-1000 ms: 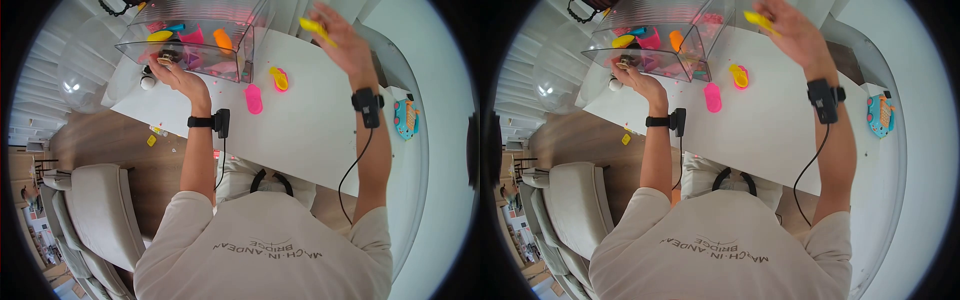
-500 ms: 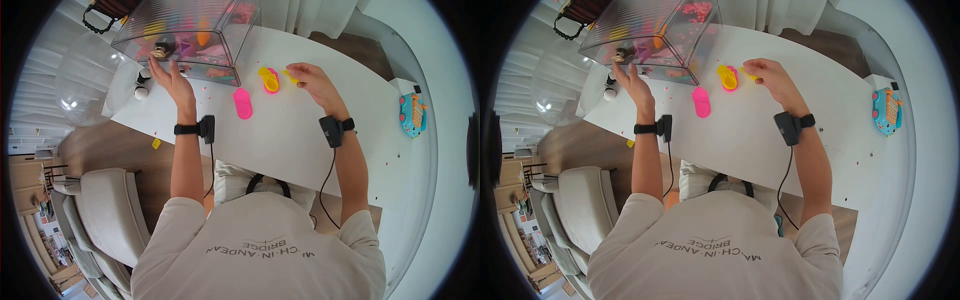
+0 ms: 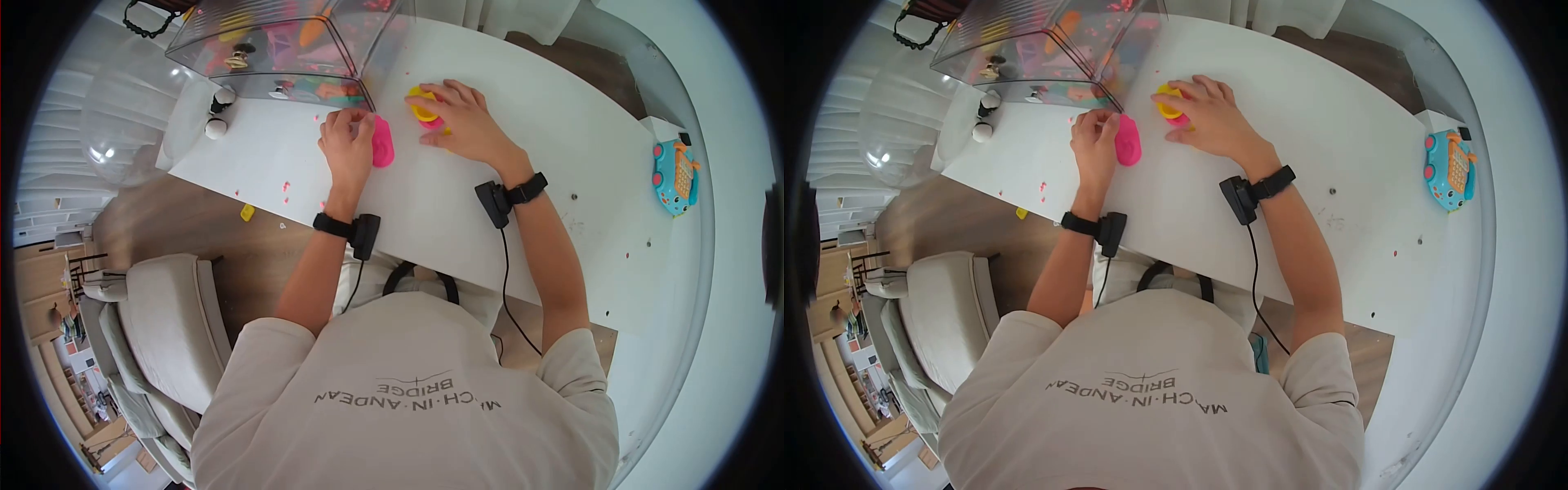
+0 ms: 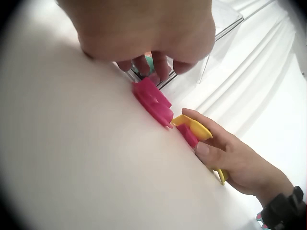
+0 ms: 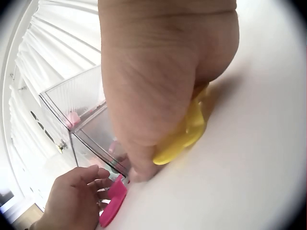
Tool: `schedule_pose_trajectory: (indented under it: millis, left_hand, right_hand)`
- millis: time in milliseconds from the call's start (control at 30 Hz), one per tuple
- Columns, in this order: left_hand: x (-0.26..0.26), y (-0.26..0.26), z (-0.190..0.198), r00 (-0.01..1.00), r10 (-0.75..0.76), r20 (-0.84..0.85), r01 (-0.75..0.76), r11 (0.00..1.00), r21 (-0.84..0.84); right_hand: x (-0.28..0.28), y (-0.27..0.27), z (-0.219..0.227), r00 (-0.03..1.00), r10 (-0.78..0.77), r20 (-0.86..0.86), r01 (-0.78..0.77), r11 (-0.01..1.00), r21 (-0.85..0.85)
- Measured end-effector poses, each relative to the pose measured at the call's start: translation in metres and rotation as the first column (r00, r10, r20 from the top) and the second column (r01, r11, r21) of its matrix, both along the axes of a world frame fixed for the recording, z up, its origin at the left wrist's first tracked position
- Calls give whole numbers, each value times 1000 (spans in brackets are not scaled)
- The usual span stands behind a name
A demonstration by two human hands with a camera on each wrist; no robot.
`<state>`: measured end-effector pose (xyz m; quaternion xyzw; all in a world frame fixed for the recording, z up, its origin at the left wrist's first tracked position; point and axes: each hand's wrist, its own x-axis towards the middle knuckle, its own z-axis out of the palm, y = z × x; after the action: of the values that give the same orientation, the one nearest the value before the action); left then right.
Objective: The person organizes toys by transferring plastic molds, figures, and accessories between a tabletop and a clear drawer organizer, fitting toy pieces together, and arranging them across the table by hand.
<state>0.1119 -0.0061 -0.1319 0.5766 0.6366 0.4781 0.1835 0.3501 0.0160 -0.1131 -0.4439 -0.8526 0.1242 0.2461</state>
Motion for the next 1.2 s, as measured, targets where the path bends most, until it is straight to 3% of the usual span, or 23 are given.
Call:
schedule_pose_trajectory:
  millis: [67, 133, 167, 267, 333, 467, 667, 867, 933, 967, 1033, 1067, 1133, 1200]
  left_hand:
    - [3, -5, 4, 993, -66, -98, 64, 998, -23]
    - [14, -7, 10, 985, -148, 89, 156, 983, -92]
    - [23, -9, 12, 984, -154, 88, 161, 983, -89]
    - [52, -13, 8, 992, -128, 0, 127, 989, -75]
    - [67, -12, 3, 960, -120, -252, 145, 986, 84]
    - [92, -8, 0, 929, -202, -311, 242, 965, 97]
    - [110, 36, -5, 954, -182, -240, 219, 966, 135]
    - [122, 77, 1, 948, -315, -46, 318, 935, 156]
    - [123, 92, 0, 880, -458, 124, 447, 888, 109]
    - [122, 94, 1, 878, -460, 134, 449, 887, 108]
    - [118, 95, 3, 790, -557, 255, 562, 825, 60]
    - [114, 97, 4, 786, -556, 270, 562, 825, 62]
    - [104, 102, 8, 678, -730, 82, 729, 683, 54]
    - [99, 101, 11, 678, -735, 34, 733, 679, 44]
  right_hand:
    - [5, 0, -4, 999, -3, -36, 4, 1000, 24]
    - [16, 0, -6, 994, -102, -35, 105, 991, 83]
    - [21, 2, -10, 994, -108, -36, 111, 990, 87]
    - [34, 6, -19, 971, -188, -145, 200, 977, 74]
    - [35, 9, -22, 968, -177, -177, 201, 971, 128]
    - [35, 9, -25, 962, -184, -200, 213, 968, 133]
    - [38, 13, -26, 956, -201, -216, 225, 970, 92]
    - [39, 8, -11, 950, -171, -259, 178, 984, 2]
    - [45, 7, -5, 857, -155, -491, 67, 979, -192]
    - [53, 9, -1, 861, -160, -483, 72, 978, -196]
    - [75, 10, 9, 798, -63, -599, -187, 919, -346]
    - [78, 7, 12, 806, -68, -588, -182, 917, -355]
    - [82, -1, 18, 908, -34, -419, -125, 930, -346]
    - [72, 0, 15, 928, -64, -368, -71, 937, -343]
